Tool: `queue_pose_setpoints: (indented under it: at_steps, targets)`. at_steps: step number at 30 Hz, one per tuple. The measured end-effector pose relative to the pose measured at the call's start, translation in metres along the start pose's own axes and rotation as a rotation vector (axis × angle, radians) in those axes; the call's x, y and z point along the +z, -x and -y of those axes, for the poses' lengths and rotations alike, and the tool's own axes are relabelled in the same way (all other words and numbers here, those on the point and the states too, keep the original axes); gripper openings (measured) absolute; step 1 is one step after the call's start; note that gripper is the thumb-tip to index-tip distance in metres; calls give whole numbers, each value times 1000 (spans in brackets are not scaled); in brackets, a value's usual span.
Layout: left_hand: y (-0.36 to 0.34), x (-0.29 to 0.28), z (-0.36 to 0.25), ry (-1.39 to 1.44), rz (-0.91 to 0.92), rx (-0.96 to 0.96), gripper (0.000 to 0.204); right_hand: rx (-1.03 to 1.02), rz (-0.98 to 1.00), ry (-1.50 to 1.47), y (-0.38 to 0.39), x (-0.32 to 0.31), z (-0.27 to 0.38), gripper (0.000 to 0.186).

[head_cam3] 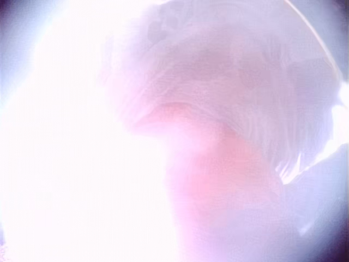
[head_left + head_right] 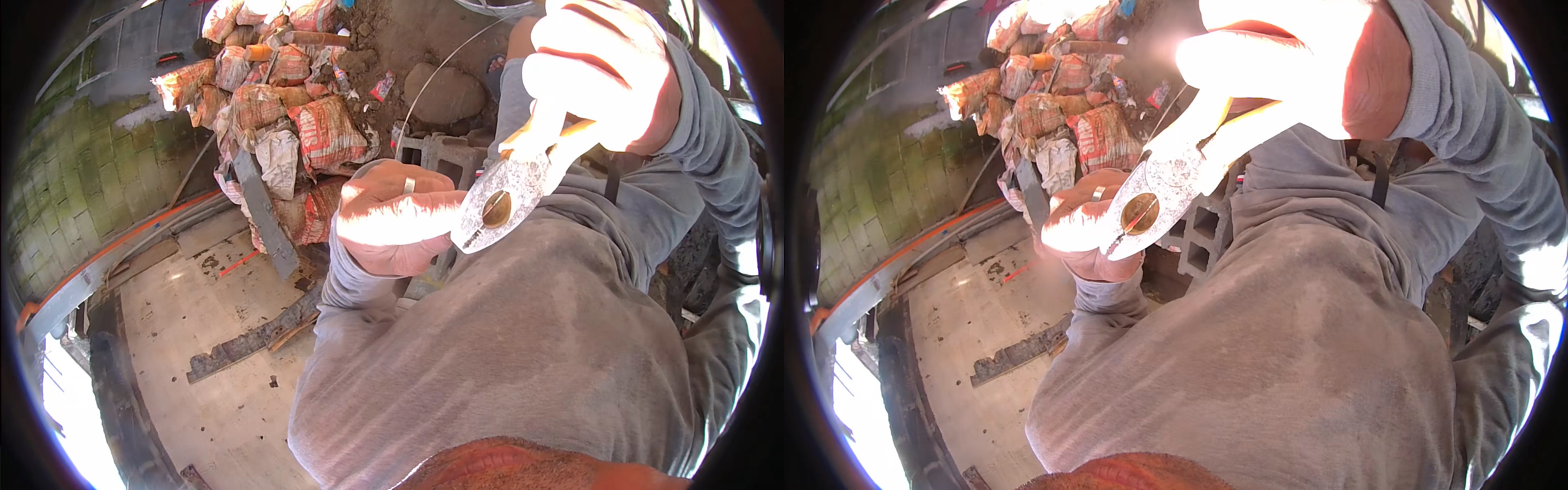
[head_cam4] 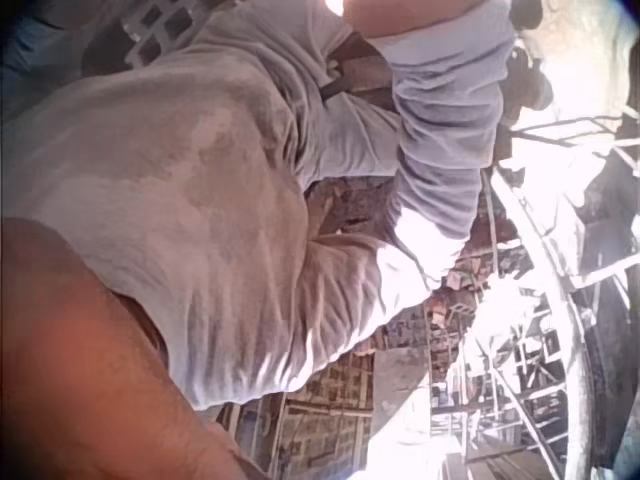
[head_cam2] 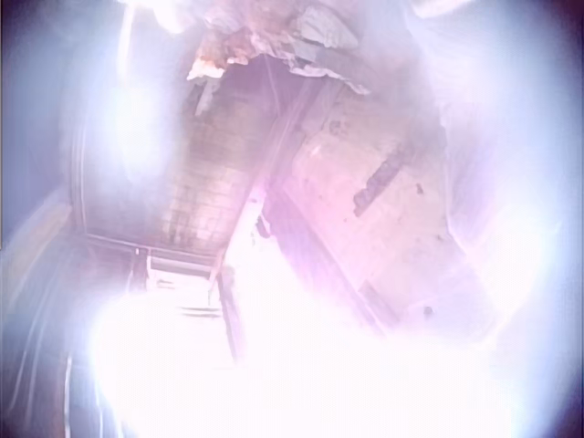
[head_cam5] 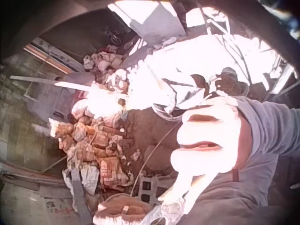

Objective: The person sits on the ground and repeatedly cuts short lengths of thin metal wire using yellow-handled pliers. The person pulls wire from a coil, measures a segment by hand, and cuts it, repeating this process throughout the clip.

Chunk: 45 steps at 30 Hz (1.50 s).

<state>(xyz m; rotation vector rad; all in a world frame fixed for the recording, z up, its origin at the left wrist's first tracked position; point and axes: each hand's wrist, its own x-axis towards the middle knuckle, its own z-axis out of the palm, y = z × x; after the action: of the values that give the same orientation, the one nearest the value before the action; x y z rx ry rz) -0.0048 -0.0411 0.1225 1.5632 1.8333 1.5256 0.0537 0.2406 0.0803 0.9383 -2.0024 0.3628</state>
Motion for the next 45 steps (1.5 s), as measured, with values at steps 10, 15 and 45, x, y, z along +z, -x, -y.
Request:
queue_pose_setpoints:
  at_steps: [10,15,45]
  targets:
    - [-17,51,35,-35,-43,-166,23,706,131,-381,86,26,67,47]
    - [-33,68,55,94,78,-130,23,956,211,-340,94,3,100,52]
    - [-27,-61,70,-102,-156,-120,24,985,297,-390,118,41,47,37]
